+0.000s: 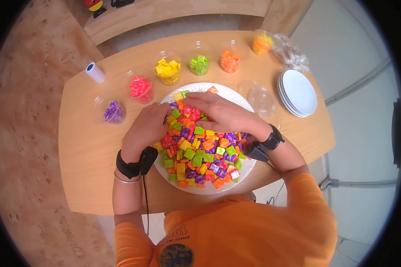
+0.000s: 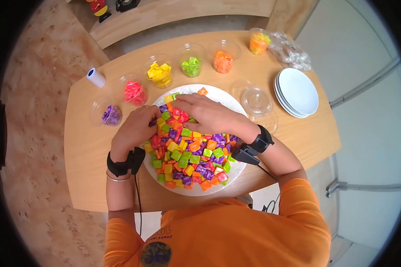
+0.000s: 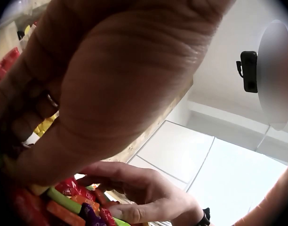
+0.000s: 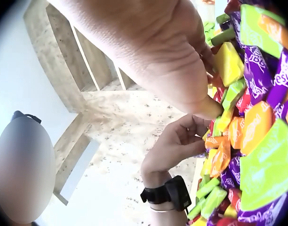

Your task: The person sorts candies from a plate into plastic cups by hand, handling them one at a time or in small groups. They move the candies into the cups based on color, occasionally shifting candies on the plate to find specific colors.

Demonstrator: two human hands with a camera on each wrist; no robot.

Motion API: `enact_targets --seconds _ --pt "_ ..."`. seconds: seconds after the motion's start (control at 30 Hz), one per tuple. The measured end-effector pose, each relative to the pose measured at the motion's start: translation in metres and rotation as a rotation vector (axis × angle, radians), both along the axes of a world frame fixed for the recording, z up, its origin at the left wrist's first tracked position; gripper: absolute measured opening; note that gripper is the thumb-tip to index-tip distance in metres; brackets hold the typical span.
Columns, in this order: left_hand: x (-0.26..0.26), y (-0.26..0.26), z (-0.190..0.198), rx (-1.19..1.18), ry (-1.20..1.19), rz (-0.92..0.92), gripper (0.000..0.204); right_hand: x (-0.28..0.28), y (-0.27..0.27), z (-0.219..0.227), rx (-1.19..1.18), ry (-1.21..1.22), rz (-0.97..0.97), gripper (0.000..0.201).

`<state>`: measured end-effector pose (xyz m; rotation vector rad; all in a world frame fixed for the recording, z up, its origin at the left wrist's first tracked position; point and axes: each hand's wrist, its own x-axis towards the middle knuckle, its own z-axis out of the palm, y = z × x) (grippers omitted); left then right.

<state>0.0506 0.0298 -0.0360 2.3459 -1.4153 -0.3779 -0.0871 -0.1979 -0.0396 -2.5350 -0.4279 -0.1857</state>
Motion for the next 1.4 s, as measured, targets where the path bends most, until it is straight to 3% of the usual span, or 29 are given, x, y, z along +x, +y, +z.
enact_targets --seconds 0.13,0.2,0.3,0.73,0.87,1.13,1.23,1.33,1.4 --pt "0.004 0.004 -0.001 -0.062 -0.004 -0.019 0.031 0.016 -0.007 0.004 -0.063 0.042 0.016 0.066" --pt "0.003 0.002 0.001 -0.032 0.009 -0.004 0.032 0.028 -0.005 0.016 -0.136 0.26 0.012 0.064" --pt "0.004 0.002 0.004 -0.009 0.041 0.01 0.034 0.035 0.005 0.026 -0.186 0.341 -0.007 0.056" --pt "0.006 0.005 0.002 -0.072 0.095 -0.038 0.031 0.034 0.004 0.013 -0.008 0.244 0.02 0.045" --pt "0.006 0.0 0.001 -0.048 0.072 0.0 0.029 0.031 0.004 0.011 -0.032 0.21 0.027 0.03" --pt "0.002 -0.004 0.003 -0.253 0.072 -0.037 0.027 0.029 0.006 0.014 -0.034 0.093 0.036 0.016" --pt "0.003 -0.006 0.004 -0.29 0.107 -0.089 0.025 0.029 0.004 0.013 0.058 0.057 0.034 0.019" --pt "0.007 -0.004 0.001 -0.338 0.097 -0.108 0.024 0.033 -0.004 0.008 0.14 0.184 0.013 0.025" --pt "0.007 -0.002 0.003 -0.343 0.115 -0.108 0.025 0.035 -0.012 -0.001 0.404 0.316 -0.017 0.024"
